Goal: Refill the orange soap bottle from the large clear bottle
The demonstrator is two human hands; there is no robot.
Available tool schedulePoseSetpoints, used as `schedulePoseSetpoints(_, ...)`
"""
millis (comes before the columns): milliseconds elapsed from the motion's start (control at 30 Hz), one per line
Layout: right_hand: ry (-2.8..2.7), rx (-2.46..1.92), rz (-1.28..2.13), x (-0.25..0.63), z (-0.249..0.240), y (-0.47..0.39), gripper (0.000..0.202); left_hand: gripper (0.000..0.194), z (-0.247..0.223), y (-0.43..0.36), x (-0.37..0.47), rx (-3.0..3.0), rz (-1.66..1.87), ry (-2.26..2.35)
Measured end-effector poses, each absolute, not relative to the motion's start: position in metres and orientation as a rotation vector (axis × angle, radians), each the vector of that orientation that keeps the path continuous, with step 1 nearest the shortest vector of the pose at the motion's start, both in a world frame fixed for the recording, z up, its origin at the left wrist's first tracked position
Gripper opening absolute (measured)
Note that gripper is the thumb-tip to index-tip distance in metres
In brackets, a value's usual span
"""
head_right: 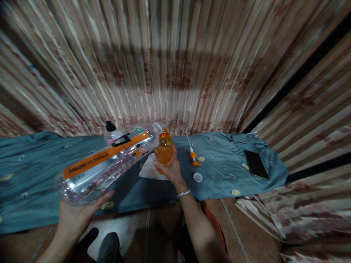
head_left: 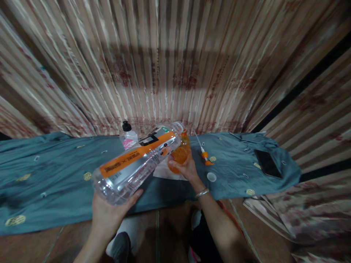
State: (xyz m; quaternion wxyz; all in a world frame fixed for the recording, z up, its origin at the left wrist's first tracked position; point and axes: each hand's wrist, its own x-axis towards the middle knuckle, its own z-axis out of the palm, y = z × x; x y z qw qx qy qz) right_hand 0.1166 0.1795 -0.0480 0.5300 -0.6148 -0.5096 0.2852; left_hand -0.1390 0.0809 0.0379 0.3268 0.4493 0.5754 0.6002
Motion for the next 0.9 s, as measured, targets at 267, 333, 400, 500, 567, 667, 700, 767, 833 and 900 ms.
schedulePoseSetpoints(267,-1.220,-1.481,0.686,0.116,-0.042,0.178,0.086,0.089,0.036,0.085,-0.144,1.187,1.561,1.482)
schedulePoseSetpoints(333,-1.211,-1.507,0.681,0.116,-0.040,0.178,0.087,0.085,0.035,0.085,-0.143,1.179,1.593,1.491)
schedulePoseSetpoints(400,-1.208,-1.513,0.679,0.115,-0.039,0.177,0.089,0.083,0.036,0.084,-0.140,1.158,1.609,1.500)
schedulePoseSetpoints(500,-1.217,-1.497,0.666,0.115,-0.038,0.177,0.088,0.081,0.038,0.082,-0.137,1.137,1.604,1.506)
schedulePoseSetpoints(567,-1.222,-1.507,0.657,0.116,-0.037,0.177,0.085,0.083,0.039,0.082,-0.137,1.148,1.607,1.503)
schedulePoseSetpoints(667,-1.226,-1.550,0.653,0.116,-0.035,0.177,0.083,0.085,0.038,0.083,-0.138,1.158,1.610,1.500)
schedulePoseSetpoints(700,-1.226,-1.561,0.652,0.116,-0.035,0.177,0.082,0.085,0.038,0.084,-0.139,1.149,1.613,1.496)
schedulePoseSetpoints(767,-1.227,-1.575,0.648,0.115,-0.033,0.176,0.081,0.084,0.037,0.084,-0.139,1.116,1.625,1.489)
schedulePoseSetpoints(833,-1.225,-1.586,0.644,0.114,-0.032,0.176,0.079,0.083,0.038,0.084,-0.138,1.077,1.639,1.480)
schedulePoseSetpoints(900,-1.228,-1.591,0.638,0.114,-0.032,0.176,0.077,0.078,0.040,0.085,-0.137,1.065,1.650,1.471)
